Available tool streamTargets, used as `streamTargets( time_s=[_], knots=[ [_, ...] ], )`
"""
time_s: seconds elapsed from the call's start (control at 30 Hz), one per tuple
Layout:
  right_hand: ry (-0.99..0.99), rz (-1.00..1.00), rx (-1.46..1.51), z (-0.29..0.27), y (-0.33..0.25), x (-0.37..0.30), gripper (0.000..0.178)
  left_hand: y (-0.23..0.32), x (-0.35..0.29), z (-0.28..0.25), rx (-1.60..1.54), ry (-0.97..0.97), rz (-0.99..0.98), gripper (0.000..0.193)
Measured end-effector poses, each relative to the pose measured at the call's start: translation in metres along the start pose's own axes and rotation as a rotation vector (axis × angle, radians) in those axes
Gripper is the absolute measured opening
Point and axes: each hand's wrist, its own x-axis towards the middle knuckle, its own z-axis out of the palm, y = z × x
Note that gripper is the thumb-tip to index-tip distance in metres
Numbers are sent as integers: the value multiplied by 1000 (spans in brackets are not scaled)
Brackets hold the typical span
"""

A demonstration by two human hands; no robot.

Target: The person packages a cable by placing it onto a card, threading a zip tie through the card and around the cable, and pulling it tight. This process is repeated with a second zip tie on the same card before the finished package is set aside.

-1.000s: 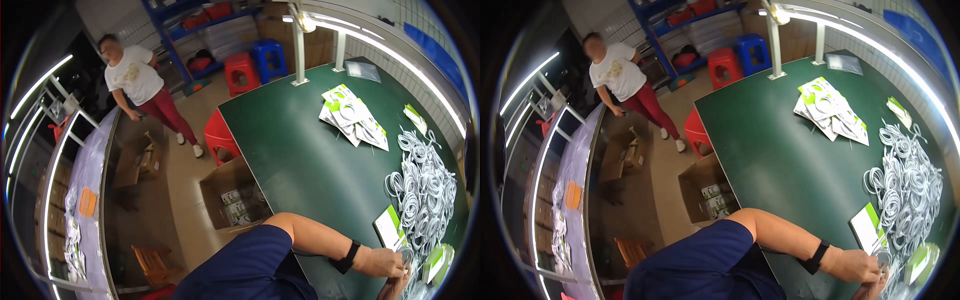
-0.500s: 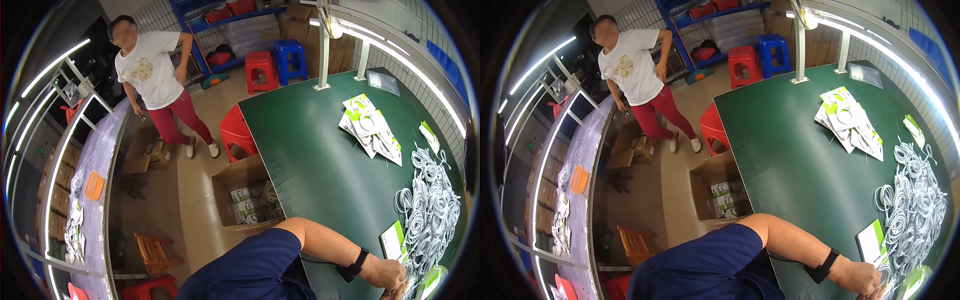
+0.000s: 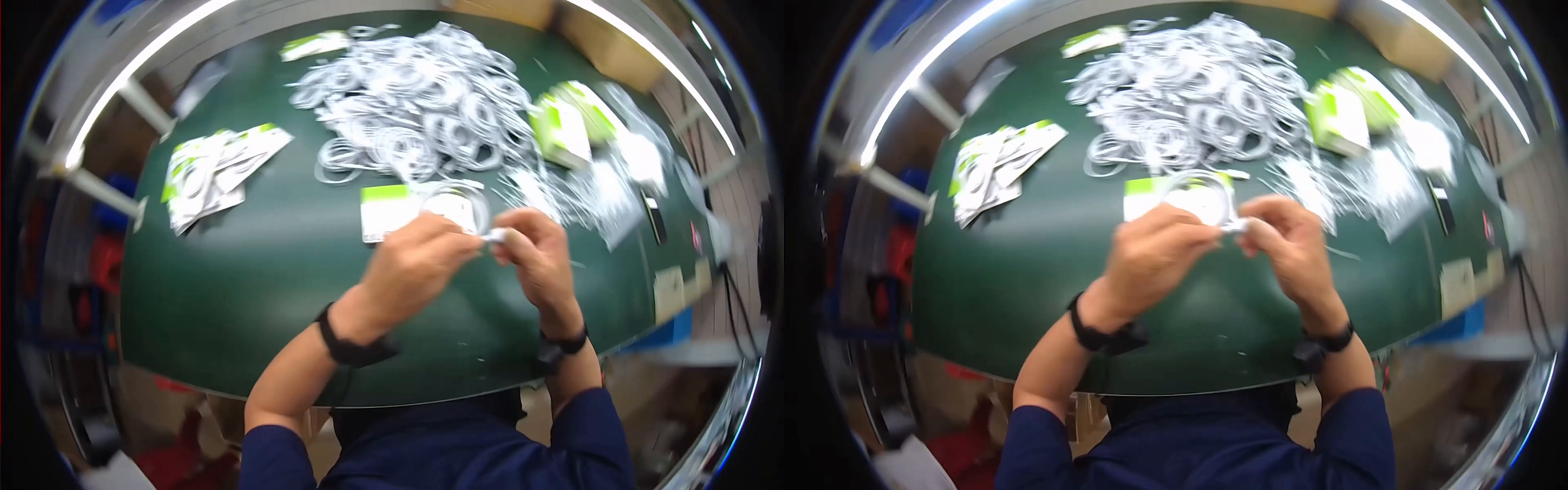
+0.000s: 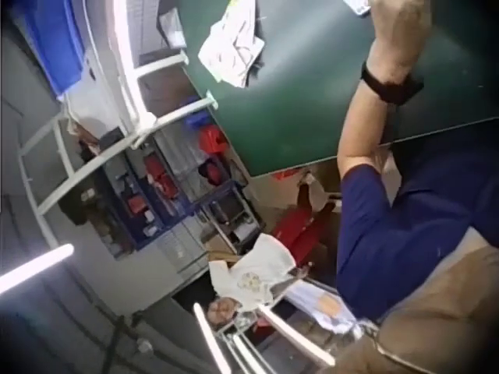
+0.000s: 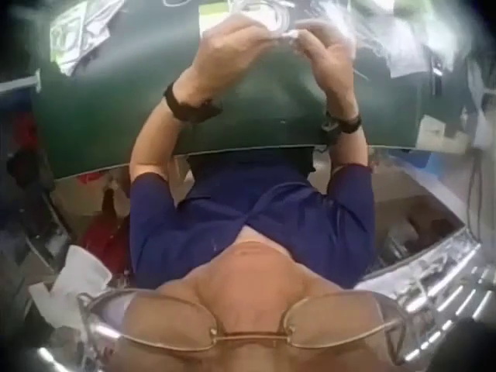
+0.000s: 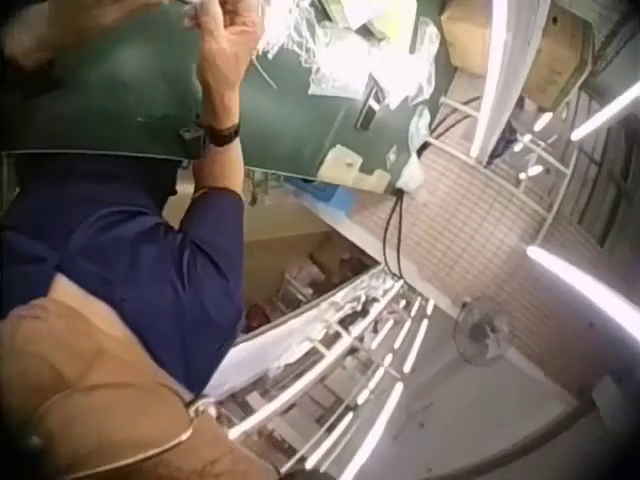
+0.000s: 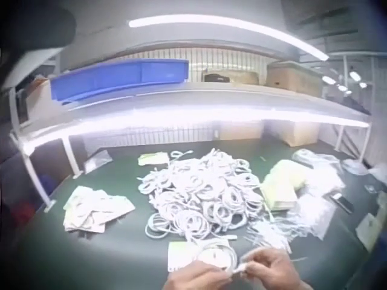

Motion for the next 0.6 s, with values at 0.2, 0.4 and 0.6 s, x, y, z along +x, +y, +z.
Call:
streamTargets(
  time_s=[0.2, 0.4, 0.6],
  knots=[
    [-21, 50, 102, -34, -2, -11, 11, -4, 18, 28, -39, -20, 65, 24],
    [-63, 105, 133, -34, -1, -11, 14, 3, 15, 27, -25, -51, 94, 25],
    [85, -496, -284, -20, 5, -8, 29, 4, 16, 21, -6, -64, 83, 25]
  ],
)
